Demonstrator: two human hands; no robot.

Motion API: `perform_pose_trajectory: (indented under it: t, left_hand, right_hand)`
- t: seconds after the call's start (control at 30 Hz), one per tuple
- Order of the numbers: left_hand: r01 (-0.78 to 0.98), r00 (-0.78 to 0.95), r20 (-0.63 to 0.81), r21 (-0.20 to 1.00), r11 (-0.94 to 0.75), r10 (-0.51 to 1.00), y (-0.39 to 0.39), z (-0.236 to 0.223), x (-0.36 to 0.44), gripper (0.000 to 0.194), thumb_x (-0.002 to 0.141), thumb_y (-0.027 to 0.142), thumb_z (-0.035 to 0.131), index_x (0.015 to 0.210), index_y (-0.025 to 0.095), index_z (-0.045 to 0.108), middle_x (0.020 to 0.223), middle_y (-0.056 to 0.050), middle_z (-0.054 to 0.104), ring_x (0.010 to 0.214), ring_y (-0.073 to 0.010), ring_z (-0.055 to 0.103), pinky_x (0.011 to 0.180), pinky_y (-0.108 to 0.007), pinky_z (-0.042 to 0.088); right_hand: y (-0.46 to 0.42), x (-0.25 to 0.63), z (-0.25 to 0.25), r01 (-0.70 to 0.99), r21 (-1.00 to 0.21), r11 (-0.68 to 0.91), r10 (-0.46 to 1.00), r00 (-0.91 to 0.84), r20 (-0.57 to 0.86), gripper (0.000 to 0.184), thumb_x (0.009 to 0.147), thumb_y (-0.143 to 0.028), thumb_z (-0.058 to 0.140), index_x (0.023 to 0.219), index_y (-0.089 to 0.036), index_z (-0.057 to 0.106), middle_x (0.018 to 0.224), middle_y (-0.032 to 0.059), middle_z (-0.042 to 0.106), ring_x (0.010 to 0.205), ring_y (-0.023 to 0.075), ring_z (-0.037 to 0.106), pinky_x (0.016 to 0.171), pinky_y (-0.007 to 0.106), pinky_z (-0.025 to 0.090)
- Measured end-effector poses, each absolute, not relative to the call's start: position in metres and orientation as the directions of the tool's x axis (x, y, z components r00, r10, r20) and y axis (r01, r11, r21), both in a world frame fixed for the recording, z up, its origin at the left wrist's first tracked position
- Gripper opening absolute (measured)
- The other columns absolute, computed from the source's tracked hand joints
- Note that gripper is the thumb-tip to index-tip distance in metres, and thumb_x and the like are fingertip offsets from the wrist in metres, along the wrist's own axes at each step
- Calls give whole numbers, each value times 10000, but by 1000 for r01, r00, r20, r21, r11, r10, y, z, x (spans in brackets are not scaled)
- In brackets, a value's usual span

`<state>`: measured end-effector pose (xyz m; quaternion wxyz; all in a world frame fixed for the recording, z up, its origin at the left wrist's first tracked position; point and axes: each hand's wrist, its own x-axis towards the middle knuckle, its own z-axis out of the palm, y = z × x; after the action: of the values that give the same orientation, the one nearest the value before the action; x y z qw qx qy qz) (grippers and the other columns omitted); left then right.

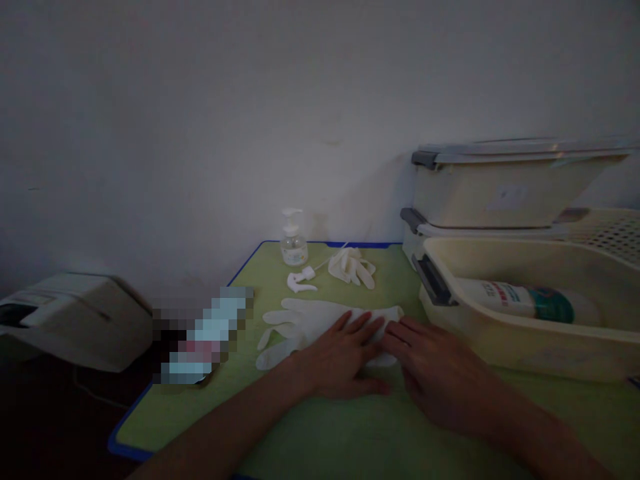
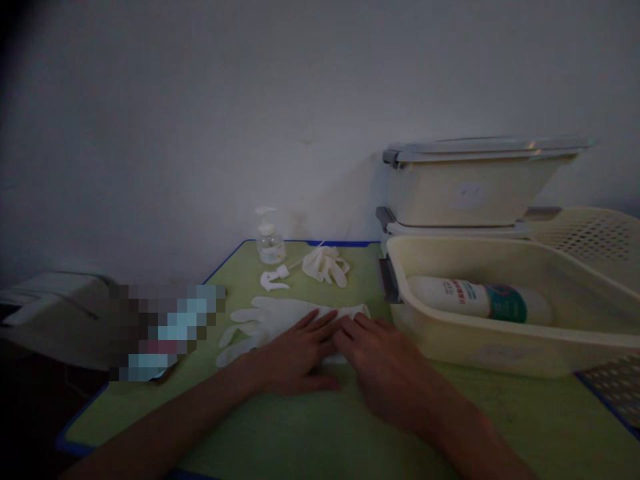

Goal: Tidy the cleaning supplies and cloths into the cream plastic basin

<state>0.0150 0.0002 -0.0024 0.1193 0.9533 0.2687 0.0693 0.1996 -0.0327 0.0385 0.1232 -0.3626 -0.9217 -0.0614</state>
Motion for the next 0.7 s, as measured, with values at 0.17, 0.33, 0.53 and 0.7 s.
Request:
perform_pose_trajectory:
  t: [0.17, 0.33, 0.53, 0.7]
  left_hand:
    - [501, 846, 63, 247, -829, 530, 0, -1, 16, 646, 825, 557, 392, 1314, 136, 356, 1453, -157, 201, 1346, -299, 135, 1077, -491, 122]
    - [503, 846, 56, 248, -828, 530, -1, 4, 16, 638, 831, 553, 382, 1324, 151, 337, 1452, -159, 201, 1341, -290, 168, 1074, -484, 130]
    - [508, 841, 41, 280, -815, 539, -3, 3, 14, 659, 837, 574, 338, 1365, 186, 259, 1462, -150, 167, 1347, -297, 133, 1065, -507, 130]
    - [504, 837, 75, 280, -817, 542, -5, 4, 16, 626, 833, 551, 379, 1344, 198, 300, 1422, -127, 299, 1323, -297, 216, 1071, -518, 121]
  right_hand:
    - [-23, 208, 29, 637, 65, 768, 610, -759, 227, 324, 689, 22, 447, 906, -173, 588, 907, 70, 651, 836, 211, 608, 746, 363, 486]
    - [-24, 211, 28, 682, 98, 725, 662, -729, 176, 305, 677, 17, 450, 849, -160, 629, 854, 82, 664, 819, 232, 622, 727, 370, 502]
    - [-31, 212, 44, 717, -11, 697, 712, -691, 126, 342, 603, -18, 464, 873, -153, 625, 846, 97, 656, 806, 269, 608, 740, 458, 494]
    - [-37, 185, 48, 574, -361, 735, 677, -593, 435, 313, 822, -127, 363, 1110, -150, 481, 1128, 135, 569, 1030, 203, 542, 854, 366, 469]
